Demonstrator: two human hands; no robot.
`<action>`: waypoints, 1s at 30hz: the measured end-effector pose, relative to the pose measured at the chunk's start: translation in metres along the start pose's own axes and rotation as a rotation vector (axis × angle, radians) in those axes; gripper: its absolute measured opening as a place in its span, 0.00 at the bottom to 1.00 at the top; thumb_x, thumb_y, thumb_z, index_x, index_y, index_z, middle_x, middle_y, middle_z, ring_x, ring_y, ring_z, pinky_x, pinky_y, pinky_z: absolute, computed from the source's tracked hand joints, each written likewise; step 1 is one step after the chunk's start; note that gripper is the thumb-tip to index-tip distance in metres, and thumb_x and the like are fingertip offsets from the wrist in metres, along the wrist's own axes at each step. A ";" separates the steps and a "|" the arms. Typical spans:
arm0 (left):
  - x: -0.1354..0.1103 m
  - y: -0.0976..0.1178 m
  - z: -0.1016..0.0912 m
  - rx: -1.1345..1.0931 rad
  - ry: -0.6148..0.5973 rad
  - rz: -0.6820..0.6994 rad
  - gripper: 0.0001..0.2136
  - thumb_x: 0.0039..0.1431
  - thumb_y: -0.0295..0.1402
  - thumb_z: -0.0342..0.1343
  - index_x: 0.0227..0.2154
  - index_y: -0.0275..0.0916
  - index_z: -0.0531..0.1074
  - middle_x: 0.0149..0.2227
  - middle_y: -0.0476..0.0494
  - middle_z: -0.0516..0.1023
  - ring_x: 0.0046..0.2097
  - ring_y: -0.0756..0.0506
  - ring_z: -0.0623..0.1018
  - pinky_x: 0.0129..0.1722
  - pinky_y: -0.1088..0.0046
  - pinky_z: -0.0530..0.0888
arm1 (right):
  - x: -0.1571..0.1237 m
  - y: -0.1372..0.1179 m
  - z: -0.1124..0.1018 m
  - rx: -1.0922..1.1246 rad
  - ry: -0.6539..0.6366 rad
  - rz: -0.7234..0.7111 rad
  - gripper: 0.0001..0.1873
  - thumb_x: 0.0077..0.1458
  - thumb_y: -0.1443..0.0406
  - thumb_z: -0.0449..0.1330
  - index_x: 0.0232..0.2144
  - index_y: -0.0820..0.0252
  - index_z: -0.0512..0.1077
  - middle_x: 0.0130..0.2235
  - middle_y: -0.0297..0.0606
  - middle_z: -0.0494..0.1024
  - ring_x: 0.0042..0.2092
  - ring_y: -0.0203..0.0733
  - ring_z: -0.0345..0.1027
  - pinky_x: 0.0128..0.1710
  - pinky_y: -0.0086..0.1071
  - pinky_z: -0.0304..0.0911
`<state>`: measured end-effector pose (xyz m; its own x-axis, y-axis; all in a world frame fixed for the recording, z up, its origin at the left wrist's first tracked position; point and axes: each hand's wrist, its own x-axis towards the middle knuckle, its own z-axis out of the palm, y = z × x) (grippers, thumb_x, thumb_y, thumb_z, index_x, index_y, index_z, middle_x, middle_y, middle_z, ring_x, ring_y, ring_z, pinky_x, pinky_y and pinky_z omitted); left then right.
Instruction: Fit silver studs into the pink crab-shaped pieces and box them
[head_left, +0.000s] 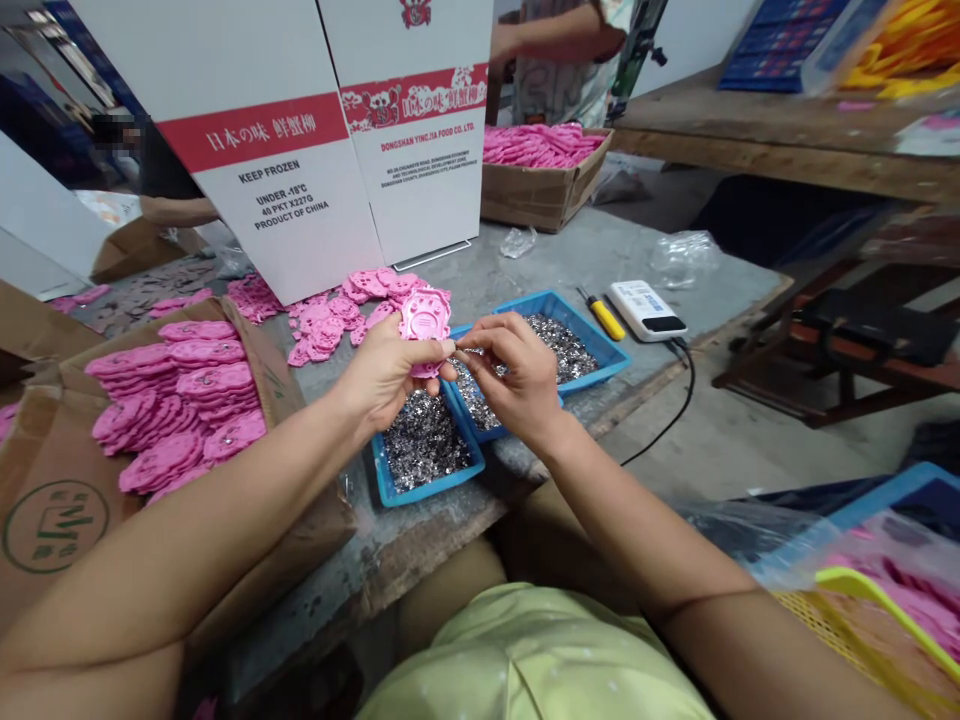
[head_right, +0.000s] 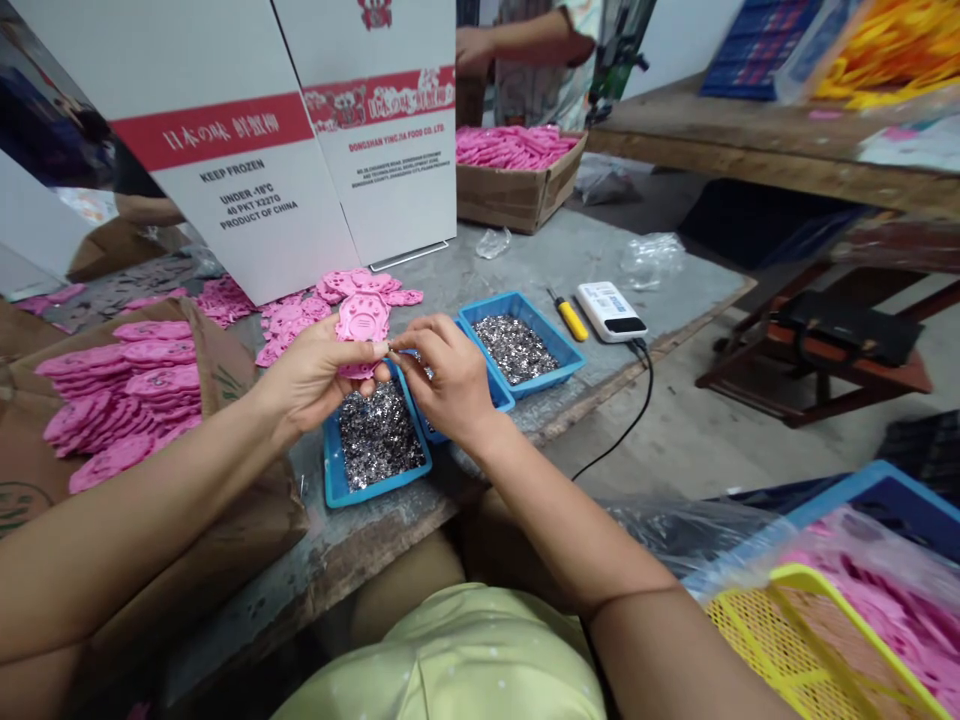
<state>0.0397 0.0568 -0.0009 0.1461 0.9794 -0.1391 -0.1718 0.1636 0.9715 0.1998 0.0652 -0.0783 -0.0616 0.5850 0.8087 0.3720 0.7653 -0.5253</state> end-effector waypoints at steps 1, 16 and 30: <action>0.000 0.000 0.000 0.003 0.000 0.002 0.19 0.41 0.20 0.70 0.33 0.36 0.66 0.25 0.48 0.74 0.22 0.48 0.77 0.16 0.77 0.67 | 0.000 0.000 0.000 -0.009 0.003 -0.017 0.04 0.66 0.65 0.61 0.37 0.54 0.76 0.40 0.38 0.78 0.37 0.39 0.71 0.36 0.34 0.68; 0.000 0.000 0.004 0.086 0.029 0.021 0.18 0.44 0.21 0.68 0.35 0.36 0.65 0.25 0.47 0.75 0.23 0.48 0.78 0.15 0.78 0.68 | -0.001 0.005 -0.002 -0.023 0.025 -0.060 0.03 0.66 0.65 0.62 0.37 0.56 0.75 0.39 0.37 0.77 0.36 0.38 0.71 0.35 0.34 0.67; -0.006 -0.004 0.001 0.245 0.022 0.120 0.26 0.40 0.34 0.73 0.41 0.37 0.66 0.26 0.51 0.76 0.25 0.48 0.78 0.17 0.79 0.69 | 0.005 0.002 0.011 0.020 0.028 -0.040 0.10 0.68 0.69 0.55 0.32 0.55 0.67 0.34 0.36 0.74 0.36 0.38 0.71 0.37 0.31 0.67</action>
<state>0.0409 0.0503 -0.0037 0.1176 0.9928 -0.0213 0.0546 0.0150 0.9984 0.1901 0.0720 -0.0781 -0.0500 0.5460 0.8363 0.3514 0.7934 -0.4970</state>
